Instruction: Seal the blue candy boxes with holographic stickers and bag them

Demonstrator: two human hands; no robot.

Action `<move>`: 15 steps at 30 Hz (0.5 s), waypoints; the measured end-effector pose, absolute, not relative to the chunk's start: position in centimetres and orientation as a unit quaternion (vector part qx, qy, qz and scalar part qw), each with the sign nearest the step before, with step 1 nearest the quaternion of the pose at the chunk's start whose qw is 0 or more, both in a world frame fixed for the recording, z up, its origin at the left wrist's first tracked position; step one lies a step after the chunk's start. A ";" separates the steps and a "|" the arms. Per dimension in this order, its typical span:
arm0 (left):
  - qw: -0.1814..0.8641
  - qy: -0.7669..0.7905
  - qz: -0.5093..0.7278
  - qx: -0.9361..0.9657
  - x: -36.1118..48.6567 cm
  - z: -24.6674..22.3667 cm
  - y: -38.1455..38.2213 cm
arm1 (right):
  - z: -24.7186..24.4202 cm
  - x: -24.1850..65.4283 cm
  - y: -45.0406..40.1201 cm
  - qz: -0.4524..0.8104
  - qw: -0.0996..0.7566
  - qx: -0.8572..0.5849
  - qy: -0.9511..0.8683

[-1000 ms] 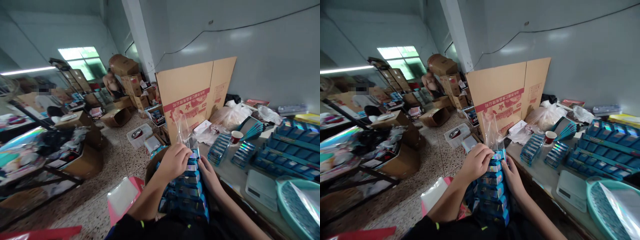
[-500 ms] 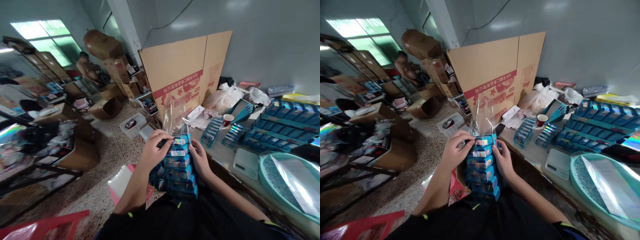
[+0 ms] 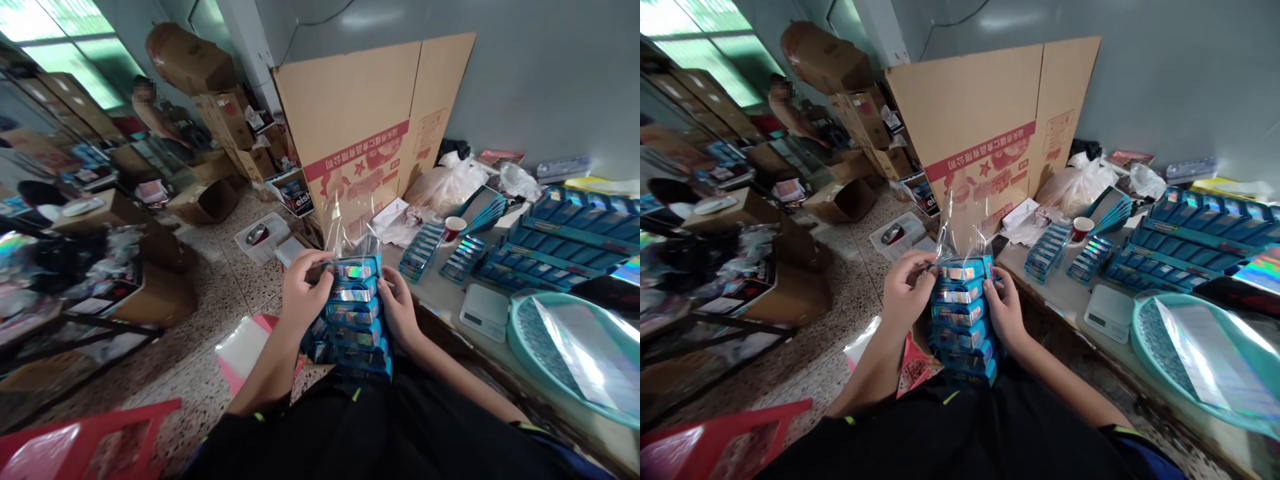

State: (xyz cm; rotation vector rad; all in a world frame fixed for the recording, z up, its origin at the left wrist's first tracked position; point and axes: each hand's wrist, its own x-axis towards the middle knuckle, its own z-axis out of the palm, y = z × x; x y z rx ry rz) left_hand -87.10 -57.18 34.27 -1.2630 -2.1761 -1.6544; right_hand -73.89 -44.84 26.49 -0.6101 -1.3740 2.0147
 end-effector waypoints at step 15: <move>0.140 -0.747 -0.399 -0.514 -88.9 36.4 -56.1 | 26.3 -72.7 -45.0 0.740 0.294 -0.264 -0.545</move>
